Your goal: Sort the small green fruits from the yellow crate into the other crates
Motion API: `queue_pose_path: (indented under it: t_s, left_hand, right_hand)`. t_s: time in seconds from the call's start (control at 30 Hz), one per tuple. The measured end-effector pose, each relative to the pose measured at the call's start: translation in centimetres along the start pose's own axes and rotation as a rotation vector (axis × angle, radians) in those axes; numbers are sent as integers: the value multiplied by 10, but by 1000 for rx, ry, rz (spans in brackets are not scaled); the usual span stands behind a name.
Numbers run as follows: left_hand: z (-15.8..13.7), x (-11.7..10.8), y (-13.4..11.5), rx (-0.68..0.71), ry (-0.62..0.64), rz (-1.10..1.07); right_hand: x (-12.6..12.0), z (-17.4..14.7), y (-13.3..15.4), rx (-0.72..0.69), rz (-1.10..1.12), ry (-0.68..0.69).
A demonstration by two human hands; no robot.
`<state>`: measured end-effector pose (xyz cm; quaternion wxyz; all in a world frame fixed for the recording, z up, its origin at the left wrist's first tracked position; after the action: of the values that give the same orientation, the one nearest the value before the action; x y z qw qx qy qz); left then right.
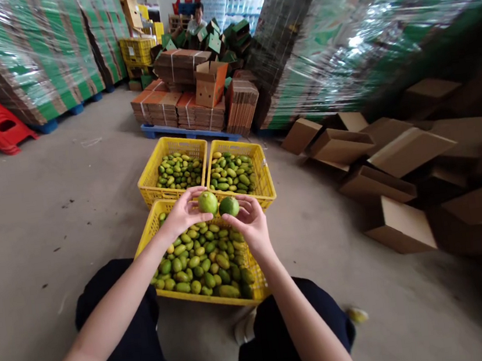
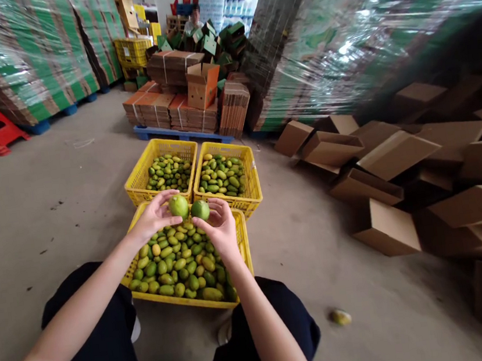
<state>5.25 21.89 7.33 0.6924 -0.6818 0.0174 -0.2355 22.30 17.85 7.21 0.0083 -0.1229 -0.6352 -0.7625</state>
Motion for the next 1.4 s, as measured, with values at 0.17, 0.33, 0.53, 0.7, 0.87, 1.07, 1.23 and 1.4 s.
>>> queue_pose_path:
  t_s: [0.17, 0.33, 0.53, 0.7, 0.87, 1.07, 1.23, 1.4]
  left_hand:
    - [-2, 1, -6, 55, -20, 24]
    - [-4, 1, 0, 14, -19, -189]
    - [-4, 9, 17, -273, -60, -576]
    - [-6, 13, 21, -339, -92, -637]
    - [-6, 13, 26, -357, -99, -632]
    - [-4, 11, 33, -406, -165, -635]
    - [-4, 11, 42, -442, -200, -631]
    - [-9, 9, 41, -489, -270, -586]
  right_hand:
    - [1, -2, 7, -118, -79, 0]
    - [2, -4, 2, 22, 44, 4]
    - [10, 0, -20, 324, 449, 74]
    - [16, -3, -24, 289, 449, 40]
    - [19, -6, -34, 401, 488, -1]
    - [11, -3, -41, 424, 435, -80]
    - [14, -5, -46, 455, 345, 5]
    - [16, -6, -43, 438, 408, 8]
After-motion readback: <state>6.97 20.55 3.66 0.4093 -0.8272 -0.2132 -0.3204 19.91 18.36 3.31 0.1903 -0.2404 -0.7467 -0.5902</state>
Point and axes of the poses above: each hand's wrist, its own z-axis towards the middle knuckle, its own x-axis out of the palm, y = z × x, the point moved 7 cm from there along z, towards the middle knuckle, and after that the axes turned 2 degrees about y, right-handed, at the moved point
